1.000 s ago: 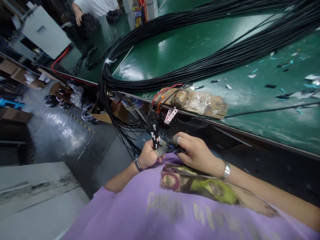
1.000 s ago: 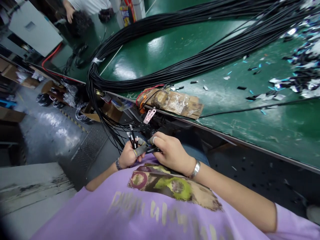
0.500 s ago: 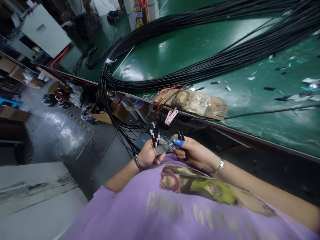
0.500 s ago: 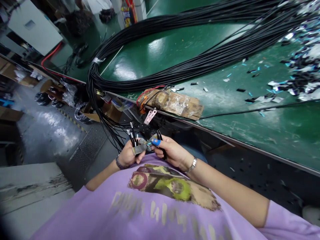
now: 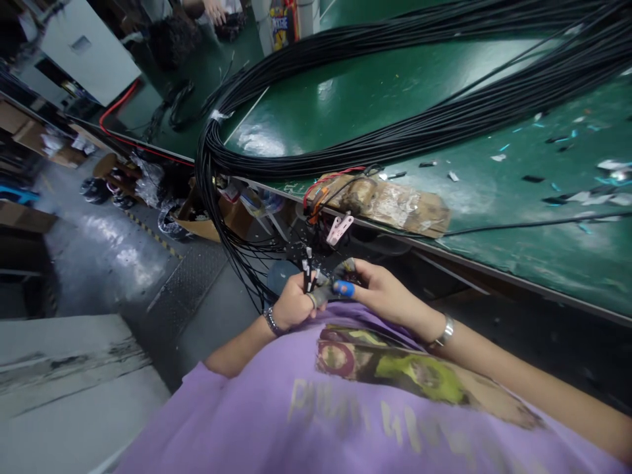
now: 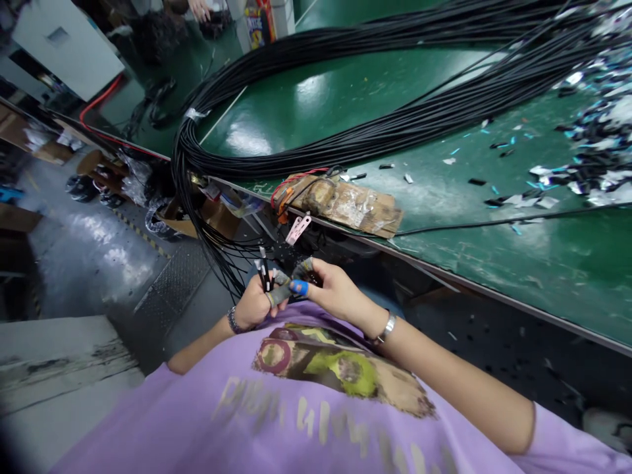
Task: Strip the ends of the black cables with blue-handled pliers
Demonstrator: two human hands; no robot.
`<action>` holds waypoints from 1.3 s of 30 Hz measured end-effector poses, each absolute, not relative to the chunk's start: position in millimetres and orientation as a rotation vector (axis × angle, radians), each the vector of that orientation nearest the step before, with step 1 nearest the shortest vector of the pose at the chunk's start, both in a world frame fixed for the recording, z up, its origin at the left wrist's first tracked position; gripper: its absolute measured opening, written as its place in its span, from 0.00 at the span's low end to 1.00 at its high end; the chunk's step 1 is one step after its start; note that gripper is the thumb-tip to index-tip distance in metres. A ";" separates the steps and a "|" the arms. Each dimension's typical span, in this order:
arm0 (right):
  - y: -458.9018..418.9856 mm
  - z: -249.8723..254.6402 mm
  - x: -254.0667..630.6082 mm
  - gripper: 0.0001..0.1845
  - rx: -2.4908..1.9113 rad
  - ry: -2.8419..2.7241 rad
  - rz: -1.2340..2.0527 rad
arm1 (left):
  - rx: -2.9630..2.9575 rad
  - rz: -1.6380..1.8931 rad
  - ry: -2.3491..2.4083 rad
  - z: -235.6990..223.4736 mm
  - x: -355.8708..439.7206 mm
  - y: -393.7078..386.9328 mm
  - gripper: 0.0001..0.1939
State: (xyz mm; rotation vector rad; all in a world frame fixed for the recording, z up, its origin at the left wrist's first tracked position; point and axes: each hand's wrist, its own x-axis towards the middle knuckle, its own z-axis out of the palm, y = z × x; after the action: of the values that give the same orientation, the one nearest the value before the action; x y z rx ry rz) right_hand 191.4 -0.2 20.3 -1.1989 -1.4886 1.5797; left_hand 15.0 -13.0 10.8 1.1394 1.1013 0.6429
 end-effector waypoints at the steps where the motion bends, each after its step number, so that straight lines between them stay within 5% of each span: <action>1: -0.6 19.7 192.5 0.20 -1.205 -1.481 1.557 | 1.140 0.670 1.126 10.8 14.8 -13.0 0.20; 9: -6.3 14.3 189.9 0.20 -1.268 -1.580 1.493 | 1.223 0.787 1.146 13.3 21.0 -13.1 0.19; 17: -6.1 10.5 195.8 0.06 -1.227 -1.842 1.209 | 1.171 0.666 1.066 4.0 9.0 -12.4 0.22; 24: -4.5 13.8 189.1 0.09 -1.187 -1.724 1.293 | 1.163 0.602 1.032 1.2 5.9 -9.8 0.22; 28: -9.9 17.7 191.1 0.03 -1.091 -1.943 1.078 | 1.165 0.631 1.090 7.5 10.4 -10.8 0.23; 33: -11.4 11.4 195.9 0.07 -1.231 -2.145 0.860 | 1.109 0.679 1.123 7.0 12.0 -12.0 0.22; 39: -12.0 8.7 197.2 0.02 -1.274 -1.896 1.125 | 1.113 0.690 1.088 5.1 11.1 -13.0 0.21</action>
State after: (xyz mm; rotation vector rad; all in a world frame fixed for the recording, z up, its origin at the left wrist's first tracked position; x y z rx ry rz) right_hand 197.2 -12.0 8.7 -1.2740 -1.8962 1.1246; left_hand 11.1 -13.0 5.1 1.1133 1.0879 0.6901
